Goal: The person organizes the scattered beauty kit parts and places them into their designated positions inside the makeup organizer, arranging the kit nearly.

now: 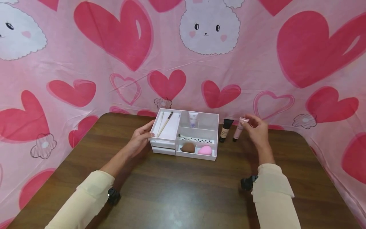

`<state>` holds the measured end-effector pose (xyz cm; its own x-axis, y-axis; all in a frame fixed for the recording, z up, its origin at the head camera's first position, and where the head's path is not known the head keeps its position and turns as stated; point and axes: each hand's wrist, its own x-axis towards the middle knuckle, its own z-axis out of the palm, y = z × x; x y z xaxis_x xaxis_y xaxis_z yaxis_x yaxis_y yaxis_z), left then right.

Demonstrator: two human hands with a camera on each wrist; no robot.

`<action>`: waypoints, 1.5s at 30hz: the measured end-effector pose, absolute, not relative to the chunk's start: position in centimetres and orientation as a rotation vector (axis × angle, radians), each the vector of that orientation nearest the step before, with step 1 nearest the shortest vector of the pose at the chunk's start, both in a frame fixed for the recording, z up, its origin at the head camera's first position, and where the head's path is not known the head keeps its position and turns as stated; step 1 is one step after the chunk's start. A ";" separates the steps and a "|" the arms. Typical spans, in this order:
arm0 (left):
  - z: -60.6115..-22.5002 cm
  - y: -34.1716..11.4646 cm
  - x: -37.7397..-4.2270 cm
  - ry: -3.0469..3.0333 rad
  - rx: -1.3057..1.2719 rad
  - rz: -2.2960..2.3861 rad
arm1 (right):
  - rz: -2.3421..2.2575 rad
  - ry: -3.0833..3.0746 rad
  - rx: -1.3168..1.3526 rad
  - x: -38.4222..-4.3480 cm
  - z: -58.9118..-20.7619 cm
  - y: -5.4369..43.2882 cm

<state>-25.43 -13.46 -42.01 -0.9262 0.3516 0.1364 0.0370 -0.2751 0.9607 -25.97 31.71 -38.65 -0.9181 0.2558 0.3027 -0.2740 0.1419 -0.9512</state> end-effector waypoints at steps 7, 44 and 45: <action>-41.9 -13.3 -25.3 1.726 0.488 2.348 | 1.755 -2.085 0.000 -26.1 -39.2 31.8; -42.1 -13.4 -25.5 1.741 0.481 2.321 | 1.580 -2.006 0.485 -26.0 -26.8 24.0; -42.2 -13.4 -25.5 1.737 0.480 2.322 | 1.572 -2.035 0.484 -26.2 -27.3 23.6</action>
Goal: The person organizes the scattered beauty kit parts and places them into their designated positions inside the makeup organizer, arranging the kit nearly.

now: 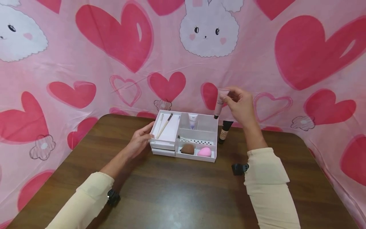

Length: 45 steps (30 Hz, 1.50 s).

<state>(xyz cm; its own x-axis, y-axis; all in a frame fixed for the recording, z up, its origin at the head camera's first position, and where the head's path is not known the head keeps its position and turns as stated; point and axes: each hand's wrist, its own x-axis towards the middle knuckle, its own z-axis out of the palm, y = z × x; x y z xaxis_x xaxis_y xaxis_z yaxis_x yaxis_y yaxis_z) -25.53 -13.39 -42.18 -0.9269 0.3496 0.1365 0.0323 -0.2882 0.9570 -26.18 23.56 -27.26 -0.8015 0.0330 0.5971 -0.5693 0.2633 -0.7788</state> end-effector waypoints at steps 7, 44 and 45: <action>-42.3 -13.3 -25.5 1.726 0.461 2.342 | 1.510 -2.212 0.481 -27.5 -31.2 21.2; -42.1 -13.3 -25.4 1.719 0.469 2.337 | 1.557 -2.453 0.242 -29.2 -38.0 19.2; -42.1 -13.3 -25.4 1.716 0.468 2.339 | 1.540 -2.461 0.240 -29.2 -38.0 19.2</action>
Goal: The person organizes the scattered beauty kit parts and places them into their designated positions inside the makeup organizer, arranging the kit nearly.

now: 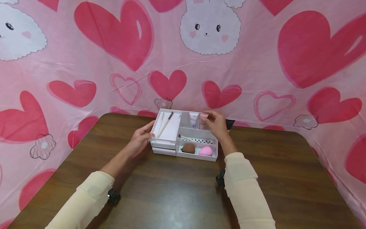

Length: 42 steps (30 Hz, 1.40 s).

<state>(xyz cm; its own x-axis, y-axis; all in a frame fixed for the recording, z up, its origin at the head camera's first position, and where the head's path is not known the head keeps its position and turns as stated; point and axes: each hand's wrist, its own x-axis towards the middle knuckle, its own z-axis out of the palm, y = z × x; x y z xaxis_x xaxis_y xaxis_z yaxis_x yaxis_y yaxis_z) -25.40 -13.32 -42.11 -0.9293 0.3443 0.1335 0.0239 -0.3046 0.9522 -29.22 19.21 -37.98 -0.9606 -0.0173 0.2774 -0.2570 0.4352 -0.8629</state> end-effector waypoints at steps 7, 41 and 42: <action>-42.1 -13.4 -25.4 1.717 0.472 2.333 | 1.531 -2.422 0.264 -29.1 -37.4 18.9; -42.3 -13.4 -25.5 1.727 0.469 2.332 | 1.804 -2.268 0.230 -26.8 -39.0 28.2; -42.3 -13.4 -25.5 1.732 0.470 2.329 | 1.807 -2.261 0.225 -26.8 -39.0 28.2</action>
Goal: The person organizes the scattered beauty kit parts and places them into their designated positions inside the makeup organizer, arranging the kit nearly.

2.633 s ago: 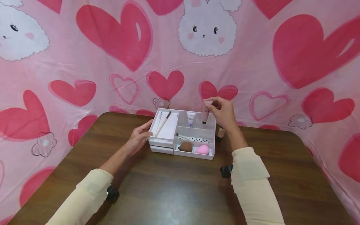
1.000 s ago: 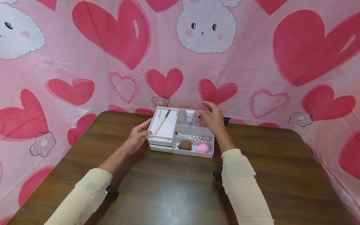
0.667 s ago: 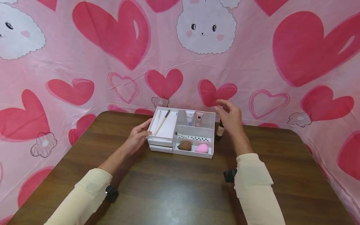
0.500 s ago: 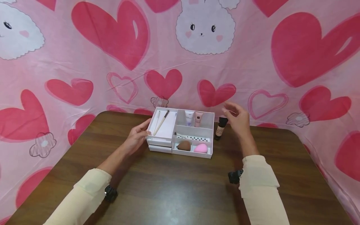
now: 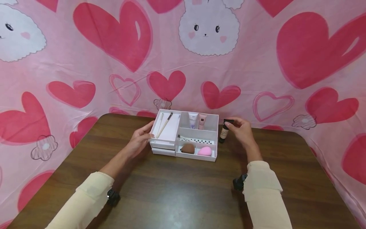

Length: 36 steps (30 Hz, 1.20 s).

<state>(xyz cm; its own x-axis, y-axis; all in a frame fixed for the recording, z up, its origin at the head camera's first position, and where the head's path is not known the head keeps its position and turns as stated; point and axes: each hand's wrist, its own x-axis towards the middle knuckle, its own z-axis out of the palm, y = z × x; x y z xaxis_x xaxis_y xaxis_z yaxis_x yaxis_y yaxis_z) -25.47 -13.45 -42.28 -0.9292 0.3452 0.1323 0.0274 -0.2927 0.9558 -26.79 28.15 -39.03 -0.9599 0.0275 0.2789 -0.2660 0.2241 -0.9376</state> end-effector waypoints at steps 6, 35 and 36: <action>-42.2 -13.6 -25.4 1.746 0.477 2.312 | 1.726 -2.267 0.145 -27.0 -39.3 28.1; -42.4 -13.4 -25.4 1.736 0.456 2.338 | 1.783 -2.093 0.429 -29.0 -35.1 24.4; -42.3 -13.4 -25.4 1.731 0.458 2.343 | 1.767 -2.119 0.420 -29.0 -35.4 24.3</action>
